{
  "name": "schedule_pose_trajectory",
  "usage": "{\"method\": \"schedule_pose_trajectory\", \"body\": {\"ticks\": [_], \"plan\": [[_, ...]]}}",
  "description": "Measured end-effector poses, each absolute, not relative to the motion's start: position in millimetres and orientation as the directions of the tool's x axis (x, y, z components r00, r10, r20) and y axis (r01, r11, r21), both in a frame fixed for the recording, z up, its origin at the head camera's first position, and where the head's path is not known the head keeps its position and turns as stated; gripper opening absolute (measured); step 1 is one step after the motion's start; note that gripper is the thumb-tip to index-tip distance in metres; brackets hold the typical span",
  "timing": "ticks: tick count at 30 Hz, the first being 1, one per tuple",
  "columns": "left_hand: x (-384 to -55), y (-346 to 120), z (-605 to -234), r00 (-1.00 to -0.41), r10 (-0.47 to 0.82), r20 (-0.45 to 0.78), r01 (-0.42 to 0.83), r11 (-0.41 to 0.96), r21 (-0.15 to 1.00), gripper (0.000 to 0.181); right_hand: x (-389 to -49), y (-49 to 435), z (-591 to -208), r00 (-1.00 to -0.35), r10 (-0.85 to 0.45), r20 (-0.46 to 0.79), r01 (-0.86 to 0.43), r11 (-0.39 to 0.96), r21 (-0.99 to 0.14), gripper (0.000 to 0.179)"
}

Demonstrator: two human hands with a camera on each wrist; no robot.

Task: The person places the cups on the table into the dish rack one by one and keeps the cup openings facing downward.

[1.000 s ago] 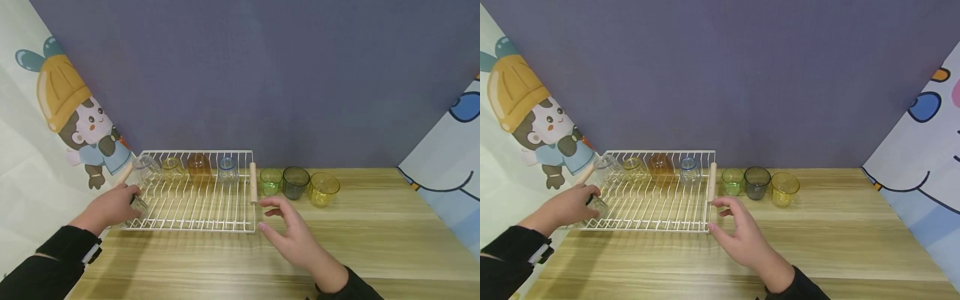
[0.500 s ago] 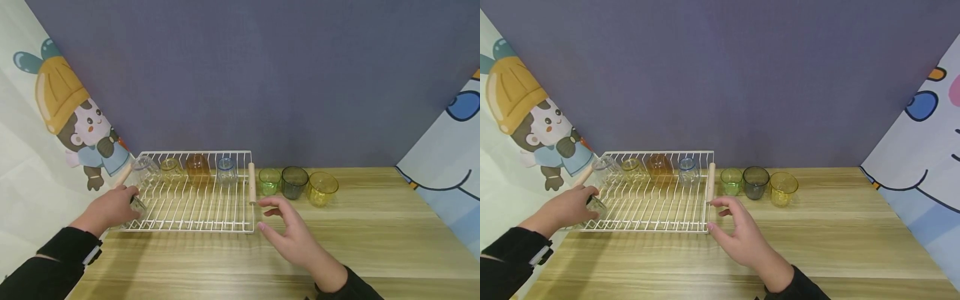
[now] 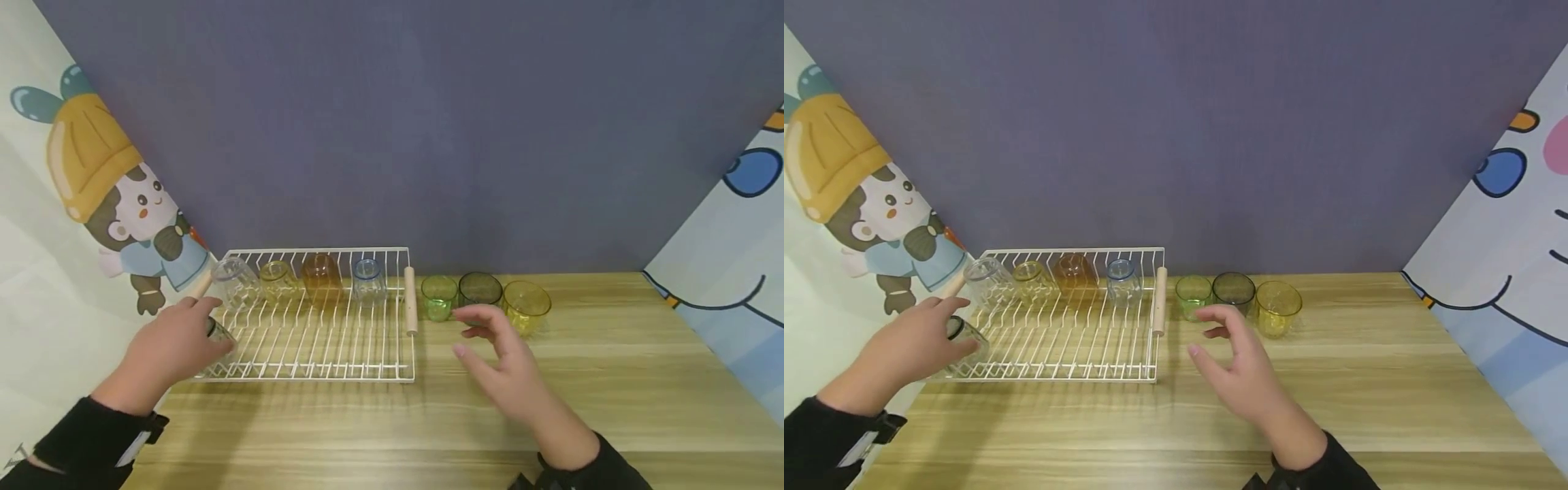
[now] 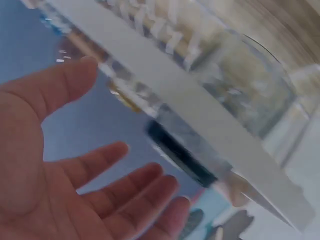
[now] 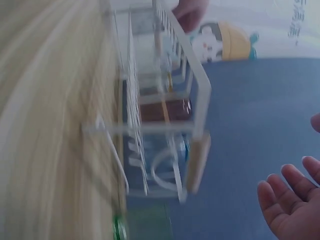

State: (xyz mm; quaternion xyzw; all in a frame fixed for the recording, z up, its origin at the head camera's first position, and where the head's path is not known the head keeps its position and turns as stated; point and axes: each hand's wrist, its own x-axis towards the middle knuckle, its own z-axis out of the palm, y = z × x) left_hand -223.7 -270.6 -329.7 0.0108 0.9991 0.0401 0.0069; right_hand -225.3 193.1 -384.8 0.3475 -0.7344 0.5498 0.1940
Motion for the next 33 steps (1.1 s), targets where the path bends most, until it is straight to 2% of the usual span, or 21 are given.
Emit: {"method": "schedule_pose_trajectory", "body": {"ticks": [6, 10, 15, 20, 23, 27, 30, 33], "plan": [[-199, -241, -334, -0.998, 0.026, 0.06, 0.036, 0.982, 0.183, 0.079, -234, 233, -380, -0.76, -0.248, 0.601, -0.649, 0.343, -0.679, 0.049], [-182, -223, -336, -0.993, 0.03, 0.114, 0.058, 0.966, 0.25, 0.077, -238, 251, -381, -0.757, -0.243, 0.606, -0.643, 0.438, -0.628, 0.05], [-171, -206, -341, -0.969, 0.073, 0.236, 0.162, 0.909, 0.384, 0.069, -238, 267, -385, -0.745, -0.254, 0.617, -0.648, 0.497, -0.578, 0.051], [-169, -186, -350, -0.938, 0.059, 0.342, 0.221, 0.861, 0.458, 0.06, -239, 275, -390, -0.768, -0.276, 0.578, -0.607, 0.6, -0.521, 0.049], [-171, -175, -354, -0.934, 0.068, 0.351, 0.237, 0.853, 0.464, 0.058, -244, 280, -392, -0.784, -0.306, 0.541, -0.58, 0.671, -0.462, 0.048], [-171, -163, -358, -0.928, 0.097, 0.36, 0.27, 0.84, 0.47, 0.058, -259, 292, -391, -0.778, -0.39, 0.492, -0.575, 0.758, -0.307, 0.05], [-169, -158, -360, -0.929, 0.11, 0.353, 0.282, 0.828, 0.485, 0.059, -274, 302, -384, -0.787, -0.437, 0.436, -0.561, 0.801, -0.208, 0.059], [-168, -154, -363, -0.937, 0.109, 0.333, 0.273, 0.823, 0.498, 0.062, -291, 309, -375, -0.816, -0.46, 0.35, -0.537, 0.826, -0.168, 0.072]]}}
